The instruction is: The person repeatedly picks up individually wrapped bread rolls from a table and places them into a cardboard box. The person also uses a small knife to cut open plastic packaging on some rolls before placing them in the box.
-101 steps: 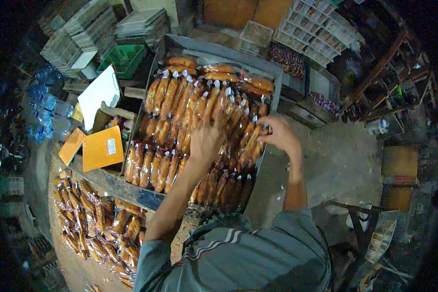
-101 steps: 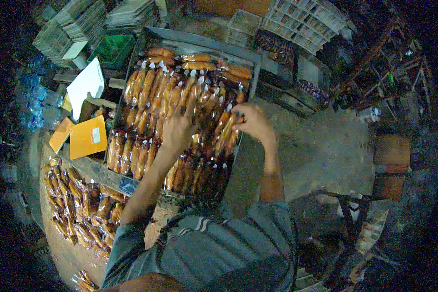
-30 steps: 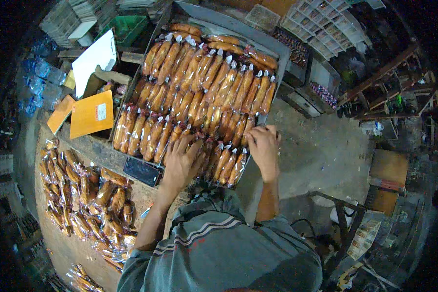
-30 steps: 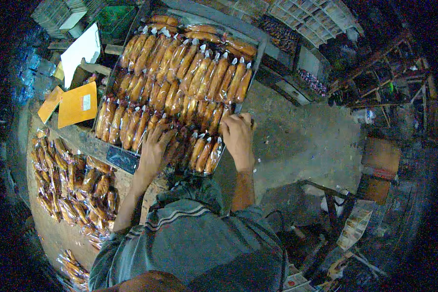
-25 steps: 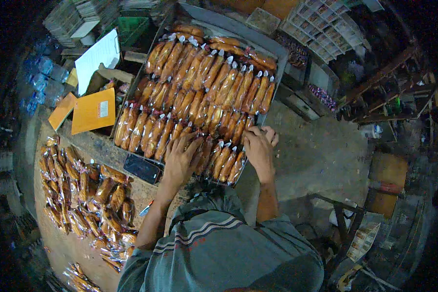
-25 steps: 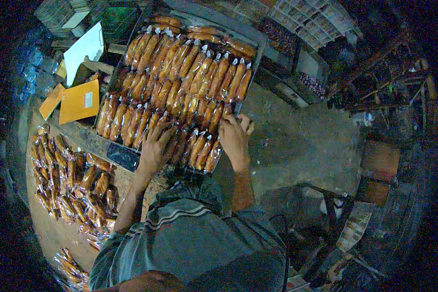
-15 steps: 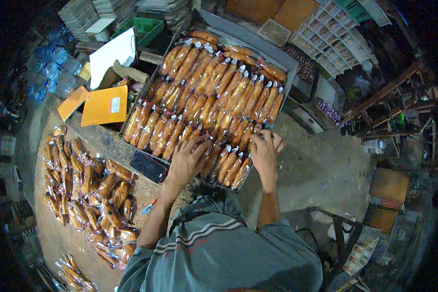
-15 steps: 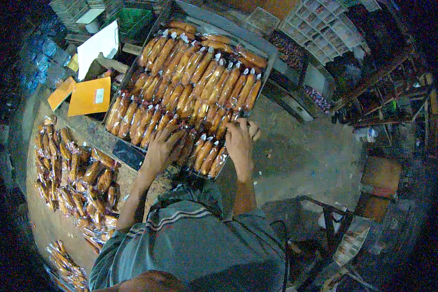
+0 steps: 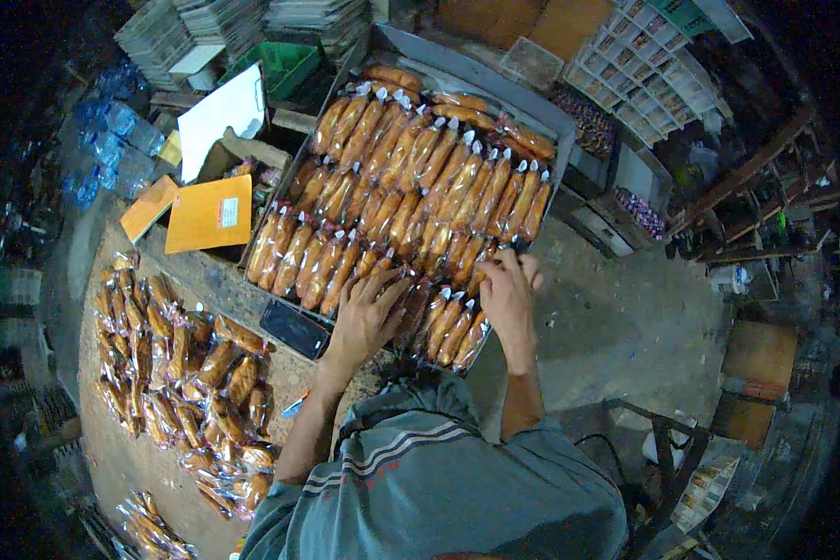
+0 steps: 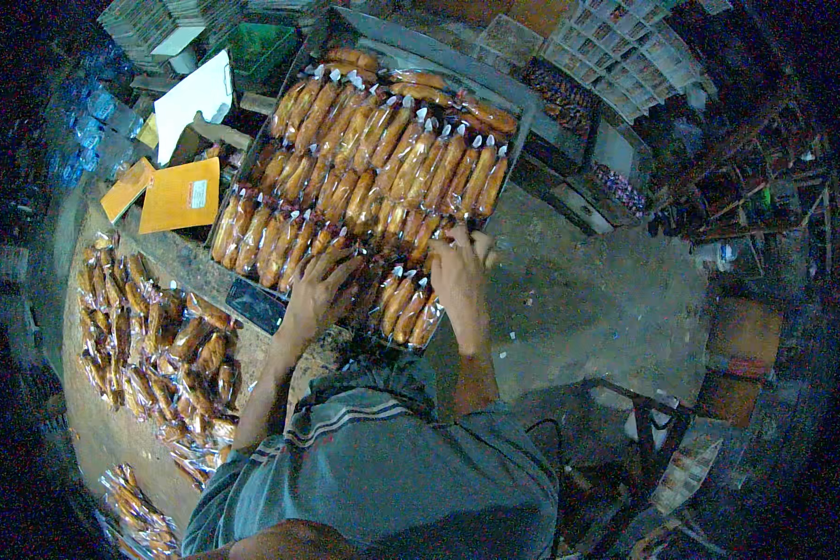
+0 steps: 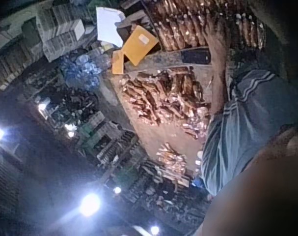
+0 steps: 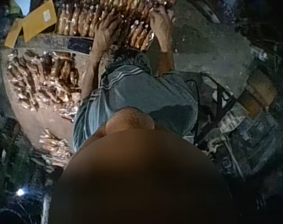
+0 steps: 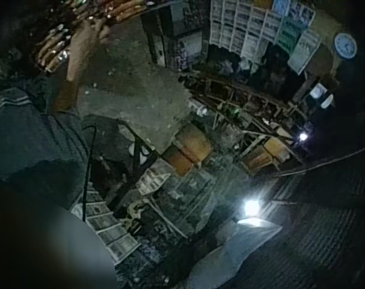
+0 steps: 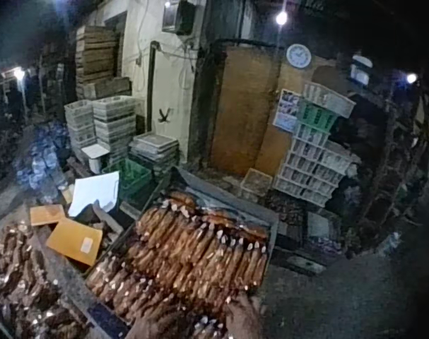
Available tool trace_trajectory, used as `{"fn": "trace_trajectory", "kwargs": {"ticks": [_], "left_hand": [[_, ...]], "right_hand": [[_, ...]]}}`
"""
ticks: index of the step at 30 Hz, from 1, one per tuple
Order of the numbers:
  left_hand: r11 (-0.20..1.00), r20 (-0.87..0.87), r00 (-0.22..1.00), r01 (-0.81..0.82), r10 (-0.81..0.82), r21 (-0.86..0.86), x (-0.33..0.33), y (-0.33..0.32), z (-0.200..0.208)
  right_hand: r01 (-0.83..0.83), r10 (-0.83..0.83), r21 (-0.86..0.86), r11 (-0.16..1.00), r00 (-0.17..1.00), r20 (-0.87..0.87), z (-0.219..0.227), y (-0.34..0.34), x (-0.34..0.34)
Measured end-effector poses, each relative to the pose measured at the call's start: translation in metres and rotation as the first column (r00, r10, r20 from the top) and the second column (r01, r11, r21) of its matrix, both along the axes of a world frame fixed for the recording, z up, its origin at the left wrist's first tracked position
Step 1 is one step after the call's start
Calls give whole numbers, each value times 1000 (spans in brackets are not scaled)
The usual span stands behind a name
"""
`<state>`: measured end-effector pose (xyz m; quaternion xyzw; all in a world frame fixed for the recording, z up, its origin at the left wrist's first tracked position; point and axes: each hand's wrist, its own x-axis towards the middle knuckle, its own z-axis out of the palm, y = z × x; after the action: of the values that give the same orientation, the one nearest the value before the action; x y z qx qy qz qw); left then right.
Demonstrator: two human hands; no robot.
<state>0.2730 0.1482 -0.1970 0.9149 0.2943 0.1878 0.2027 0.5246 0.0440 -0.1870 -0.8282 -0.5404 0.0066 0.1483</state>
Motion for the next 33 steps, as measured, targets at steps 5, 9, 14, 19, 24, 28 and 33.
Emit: {"fn": "trace_trajectory", "kwargs": {"ticks": [5, 9, 14, 19, 24, 28, 33], "left_hand": [[998, -26, 1000, -1, 0, -61, 1, 0, 3], [999, -16, 1000, 2, -3, -51, 2, 1, 6], [998, -5, 1000, 23, -23, -60, 1, 4, 5], [996, 14, 999, 48, -47, -76, 0, 6, 5], [995, 4, 999, 39, -39, -87, 0, 5, 7], [995, 26, 998, 54, -51, -88, 0, 6, 6], [994, 57, 998, 33, -27, -105, 1, 7, 2]], "right_hand": [[-72, 64, -62, 996, 990, -125, -11, 10, -5], [-48, 39, -74, 996, 992, -124, -21, 6, -2], [-68, 64, -54, 996, 995, -79, -24, 4, -2], [-62, 55, -70, 996, 993, -101, -19, 9, -2], [-109, 99, -31, 994, 968, -231, -19, 17, -5], [-48, 16, -133, 990, 971, -238, -24, 23, -9], [18, -41, -187, 982, 992, -119, -23, 25, -11]]}}
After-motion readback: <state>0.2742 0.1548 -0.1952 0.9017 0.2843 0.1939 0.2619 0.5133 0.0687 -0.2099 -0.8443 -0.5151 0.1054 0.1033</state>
